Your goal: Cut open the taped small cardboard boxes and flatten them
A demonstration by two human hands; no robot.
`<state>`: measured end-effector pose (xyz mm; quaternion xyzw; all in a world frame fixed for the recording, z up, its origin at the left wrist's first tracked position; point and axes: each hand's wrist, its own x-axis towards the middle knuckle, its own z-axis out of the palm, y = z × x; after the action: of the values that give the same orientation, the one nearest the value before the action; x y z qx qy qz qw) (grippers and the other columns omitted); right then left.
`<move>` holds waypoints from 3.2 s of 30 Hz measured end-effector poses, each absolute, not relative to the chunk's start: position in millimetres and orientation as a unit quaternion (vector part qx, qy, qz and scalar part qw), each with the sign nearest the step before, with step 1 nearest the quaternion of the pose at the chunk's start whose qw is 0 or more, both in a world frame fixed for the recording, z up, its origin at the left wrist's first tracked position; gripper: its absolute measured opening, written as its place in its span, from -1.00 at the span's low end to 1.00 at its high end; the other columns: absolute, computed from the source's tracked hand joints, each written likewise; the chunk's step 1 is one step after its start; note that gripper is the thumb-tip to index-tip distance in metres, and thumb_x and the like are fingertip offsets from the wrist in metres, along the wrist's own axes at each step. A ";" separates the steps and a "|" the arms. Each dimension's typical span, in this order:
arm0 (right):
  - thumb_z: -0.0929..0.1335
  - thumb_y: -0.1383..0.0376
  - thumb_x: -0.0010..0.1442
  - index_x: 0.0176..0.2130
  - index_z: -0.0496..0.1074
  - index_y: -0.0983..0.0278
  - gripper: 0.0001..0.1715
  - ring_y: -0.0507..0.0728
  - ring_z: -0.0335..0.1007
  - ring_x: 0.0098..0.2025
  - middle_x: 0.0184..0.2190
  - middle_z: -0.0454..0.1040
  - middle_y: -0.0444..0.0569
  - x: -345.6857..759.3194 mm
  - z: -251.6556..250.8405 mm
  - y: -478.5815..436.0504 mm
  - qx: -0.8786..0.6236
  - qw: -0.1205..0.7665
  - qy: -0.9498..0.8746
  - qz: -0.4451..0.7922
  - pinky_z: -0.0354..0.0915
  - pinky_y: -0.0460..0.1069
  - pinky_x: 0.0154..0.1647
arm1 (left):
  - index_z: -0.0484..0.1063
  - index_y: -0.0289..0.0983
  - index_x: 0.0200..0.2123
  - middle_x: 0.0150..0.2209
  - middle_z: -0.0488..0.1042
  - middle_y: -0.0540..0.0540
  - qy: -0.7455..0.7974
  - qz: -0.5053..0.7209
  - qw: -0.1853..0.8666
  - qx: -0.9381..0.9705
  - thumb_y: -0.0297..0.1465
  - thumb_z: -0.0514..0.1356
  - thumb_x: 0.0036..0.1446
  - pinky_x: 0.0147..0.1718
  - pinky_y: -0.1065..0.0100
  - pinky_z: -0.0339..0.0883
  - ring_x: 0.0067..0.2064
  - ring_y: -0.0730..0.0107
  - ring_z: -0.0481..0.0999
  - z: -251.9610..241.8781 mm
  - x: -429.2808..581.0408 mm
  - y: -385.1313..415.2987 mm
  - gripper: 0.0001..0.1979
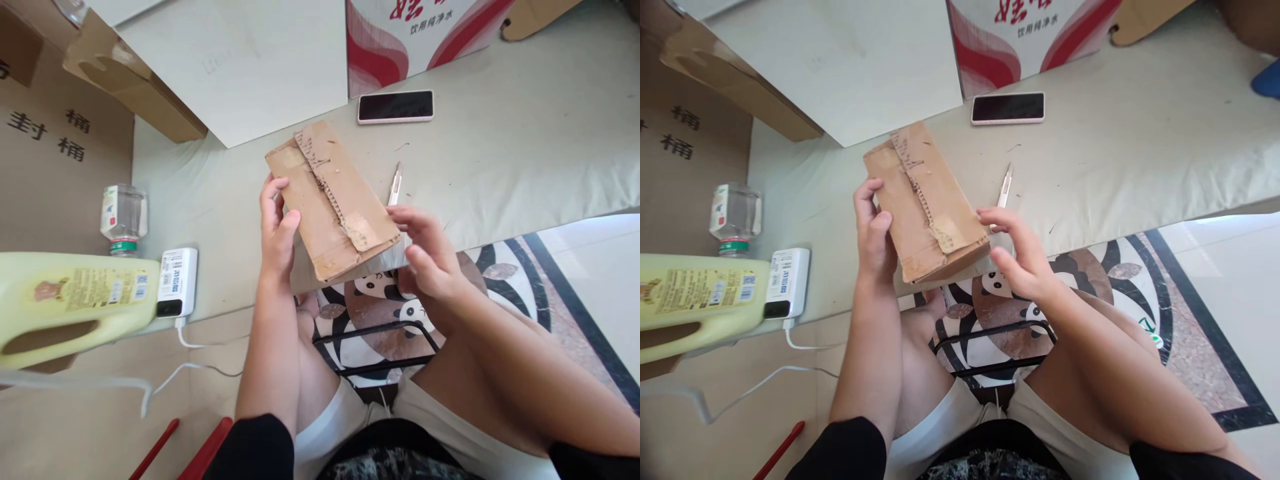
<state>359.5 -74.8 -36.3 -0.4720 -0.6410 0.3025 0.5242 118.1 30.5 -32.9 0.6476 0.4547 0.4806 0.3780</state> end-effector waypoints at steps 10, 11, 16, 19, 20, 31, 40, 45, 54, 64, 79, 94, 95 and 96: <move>0.25 0.07 0.29 0.10 0.53 0.29 -0.44 0.41 0.39 -0.02 -0.05 0.47 0.24 367.3 -49.0 -57.5 -0.708 0.187 -0.666 0.143 0.36 0.34 0.05 | 0.30 0.02 0.17 0.37 0.25 -0.15 0.411 0.511 0.369 0.659 0.20 0.19 0.12 0.21 0.07 0.37 0.34 0.02 0.35 -41.9 115.7 33.5 -0.35; 0.25 0.08 0.28 0.03 0.55 0.29 -0.49 0.39 0.39 -0.07 -0.09 0.48 0.23 367.7 -49.4 -57.2 -0.712 0.177 -0.667 0.131 0.36 0.32 0.01 | 0.30 0.03 0.17 0.36 0.26 -0.15 0.412 0.511 0.365 0.660 0.19 0.19 0.13 0.22 0.06 0.37 0.34 0.02 0.36 -42.9 115.5 33.6 -0.36; 0.27 0.16 0.25 -0.07 0.46 0.27 -0.66 0.28 0.35 -0.30 -0.28 0.51 0.16 371.5 -44.7 -56.3 -0.747 0.141 -0.635 0.135 0.26 0.13 -0.31 | 0.31 0.02 0.20 0.41 0.18 -0.15 0.438 0.512 0.340 0.657 0.15 0.18 0.17 0.29 0.00 0.30 0.42 -0.01 0.23 -38.7 114.0 27.7 -0.38; 0.23 0.15 0.30 0.14 0.38 0.26 -0.52 0.25 0.36 -0.38 -0.35 0.54 0.10 371.8 -40.5 -55.6 -0.761 0.125 -0.614 0.165 0.14 0.07 -0.42 | 0.38 -0.02 0.15 0.43 0.14 -0.13 0.438 0.526 0.285 0.671 0.16 0.16 0.16 0.38 -0.06 0.16 0.50 -0.02 0.08 -25.4 116.1 15.4 -0.40; 0.23 0.14 0.30 0.17 0.36 0.25 -0.48 0.25 0.38 -0.38 -0.32 0.57 0.11 371.4 -39.4 -55.2 -0.762 0.123 -0.614 0.164 0.12 0.06 -0.43 | 0.41 -0.02 0.11 0.40 0.19 -0.12 0.428 0.528 0.260 0.686 0.16 0.15 0.17 0.41 -0.08 0.10 0.50 -0.01 0.08 -19.8 117.7 9.8 -0.42; 0.26 0.15 0.27 0.27 0.30 0.32 -0.36 0.41 0.52 -0.16 -0.06 0.61 0.26 368.7 -40.7 -50.6 -0.763 0.109 -0.616 0.165 0.22 0.10 -0.37 | 0.56 -0.15 -0.07 0.11 0.51 -0.13 0.417 0.431 0.196 0.776 -0.26 0.21 0.27 0.35 -0.09 0.26 0.28 0.09 0.43 14.3 137.0 -32.5 -0.78; 0.25 0.22 0.24 0.30 0.25 0.31 -0.33 0.42 0.52 -0.15 -0.07 0.62 0.25 367.9 -38.2 -49.9 -0.769 0.093 -0.604 0.187 0.32 0.16 -0.29 | 0.53 -0.17 -0.24 0.01 0.51 -0.11 0.452 0.400 0.223 0.766 -0.36 0.26 0.20 0.31 -0.02 0.31 0.20 0.12 0.47 25.9 138.1 -33.0 -0.94; 0.25 0.20 0.26 0.31 0.23 0.29 -0.33 0.41 0.52 -0.14 -0.06 0.62 0.21 367.5 -36.8 -49.2 -0.769 0.078 -0.603 0.195 0.26 0.11 -0.31 | 0.51 -0.21 -0.32 -0.05 0.50 -0.12 0.488 0.342 0.238 0.767 -0.41 0.20 0.24 0.17 0.11 0.41 0.09 0.21 0.50 47.6 140.2 -30.8 -0.91; 0.23 0.24 0.24 0.28 0.26 0.28 -0.36 0.38 0.51 -0.13 -0.07 0.62 0.19 369.9 -38.8 -51.6 -0.765 0.101 -0.606 0.195 0.24 0.10 -0.29 | 0.43 -0.23 -0.45 0.04 0.47 -0.16 0.534 0.295 0.279 0.742 -0.40 0.15 0.21 0.19 0.04 0.37 0.19 0.12 0.45 62.3 139.7 -27.4 -0.83; 0.23 0.25 0.23 0.29 0.25 0.29 -0.34 0.36 0.50 -0.16 -0.10 0.61 0.18 370.7 -37.3 -49.8 -0.761 0.096 -0.606 0.209 0.19 0.09 -0.31 | 0.44 -0.25 -0.51 0.15 0.42 -0.17 0.581 0.301 0.205 0.728 -0.31 0.32 0.13 0.25 -0.06 0.30 0.26 -0.03 0.40 56.9 143.7 -29.9 -0.78; 0.24 0.16 0.25 0.26 0.30 0.26 -0.37 0.36 0.50 -0.19 -0.14 0.62 0.15 370.1 -41.2 -48.9 -0.767 0.098 -0.605 0.191 0.14 0.08 -0.34 | 0.53 -0.22 -0.37 -0.46 0.51 0.02 0.506 0.372 0.329 0.705 -0.41 0.25 0.21 -0.41 0.39 0.36 -0.42 0.47 0.43 63.9 140.8 -34.1 -0.91; 0.24 0.13 0.25 0.26 0.29 0.27 -0.35 0.36 0.47 -0.22 -0.22 0.59 0.16 369.7 -42.5 -49.7 -0.766 0.116 -0.603 0.190 0.22 0.10 -0.32 | 0.54 -0.17 -0.21 -0.43 0.55 0.04 0.537 0.370 0.352 0.671 -0.37 0.29 0.18 -0.46 0.39 0.35 -0.43 0.47 0.47 64.9 140.2 -36.0 -0.90; 0.23 0.15 0.24 0.26 0.28 0.28 -0.35 0.35 0.47 -0.22 -0.22 0.59 0.16 369.8 -42.3 -49.7 -0.765 0.117 -0.604 0.190 0.23 0.10 -0.32 | 0.54 -0.17 -0.18 -0.45 0.54 0.05 0.548 0.366 0.347 0.667 -0.38 0.28 0.17 -0.47 0.39 0.35 -0.44 0.47 0.46 66.3 140.5 -36.8 -0.87; 0.23 0.17 0.23 0.26 0.28 0.29 -0.35 0.35 0.47 -0.22 -0.21 0.59 0.16 369.9 -42.1 -49.6 -0.764 0.117 -0.605 0.188 0.23 0.11 -0.32 | 0.54 -0.17 -0.17 -0.46 0.53 0.06 0.557 0.362 0.339 0.666 -0.39 0.27 0.17 -0.47 0.39 0.35 -0.45 0.48 0.45 67.6 140.9 -37.6 -0.86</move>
<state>369.9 -49.6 -42.1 -0.7643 -0.6055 0.1884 0.1174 140.9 -37.6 67.6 0.6658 0.5571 0.3623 0.3391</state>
